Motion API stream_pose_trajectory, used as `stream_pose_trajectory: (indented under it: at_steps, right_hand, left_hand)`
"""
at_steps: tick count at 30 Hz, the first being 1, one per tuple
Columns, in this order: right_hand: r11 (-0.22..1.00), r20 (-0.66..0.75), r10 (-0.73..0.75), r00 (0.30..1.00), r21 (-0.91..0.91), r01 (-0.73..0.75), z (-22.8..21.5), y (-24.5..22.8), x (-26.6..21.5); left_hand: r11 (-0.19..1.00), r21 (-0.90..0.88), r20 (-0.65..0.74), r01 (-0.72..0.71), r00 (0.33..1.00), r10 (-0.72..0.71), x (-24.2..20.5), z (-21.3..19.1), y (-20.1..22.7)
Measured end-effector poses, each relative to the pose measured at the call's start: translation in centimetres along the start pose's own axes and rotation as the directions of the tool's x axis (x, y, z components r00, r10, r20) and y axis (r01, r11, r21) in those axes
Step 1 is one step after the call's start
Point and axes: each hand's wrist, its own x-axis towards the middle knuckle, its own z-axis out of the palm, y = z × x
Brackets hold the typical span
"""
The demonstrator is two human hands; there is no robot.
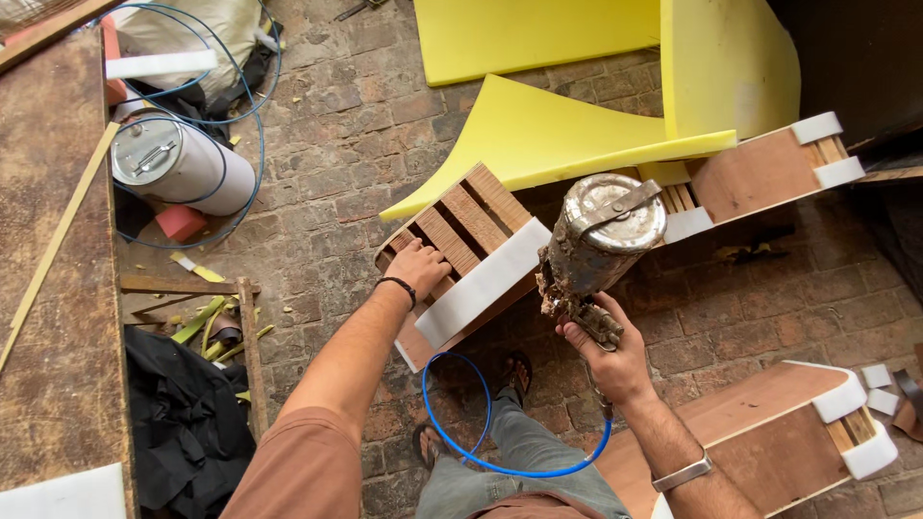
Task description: The person applies adhesive to wooden chair parts using a spray gun, then places white foam padding onto the chair frame. They trim the foam with a knife and continue applying adhesive and padding to additional chair components.
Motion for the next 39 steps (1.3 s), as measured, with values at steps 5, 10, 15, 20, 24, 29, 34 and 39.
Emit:
stream_pose_trajectory:
  at_steps: [5, 10, 15, 20, 24, 29, 34, 39]
  right_hand:
    - [1.000, 0.007, 0.014, 1.000, -0.001, -0.014, -0.2, -0.2, 0.3]
    - [1.000, 0.030, 0.006, 1.000, 0.012, -0.007, 0.2, -0.3, 0.2]
    - [1.000, 0.043, 0.020, 0.999, -0.001, -0.020, 1.1, 0.3, -0.4]
    - [0.999, 0.016, 0.039, 0.999, -0.032, -0.039, 1.1, 0.8, -1.7]
    - [1.000, -0.008, 0.022, 1.000, -0.011, -0.022, 0.4, 1.5, -3.2]
    - [1.000, -0.049, 0.004, 0.999, 0.021, -0.003, -0.5, 2.3, -4.1]
    - [0.999, -0.057, 0.028, 0.998, 0.021, -0.027, -0.3, 2.8, -4.8]
    - [1.000, 0.034, 0.023, 0.999, -0.020, -0.022, 2.5, 1.9, -3.7]
  left_hand:
    - [0.996, -0.078, 0.165, 0.045, 0.986, -0.032, -3.6, -0.6, -0.1]
    - [0.981, -0.168, 0.206, 0.096, 0.977, -0.060, -7.2, 0.1, 1.1]
    - [0.929, -0.228, 0.201, 0.291, 0.948, -0.247, -4.9, 1.1, 2.4]
    - [0.831, -0.283, 0.217, 0.478, 0.876, -0.430, -1.5, 0.0, 2.7]
    - [0.751, -0.298, 0.344, 0.590, 0.800, -0.492, -1.3, -1.7, 3.0]
    - [0.708, -0.295, 0.360, 0.641, 0.761, -0.540, -1.8, -3.0, 3.3]
    - [0.624, -0.467, 0.215, 0.626, 0.765, -0.607, -3.6, -1.6, 4.5]
    - [0.644, -0.551, -0.027, 0.531, 0.760, -0.649, -10.6, 1.2, 8.4]
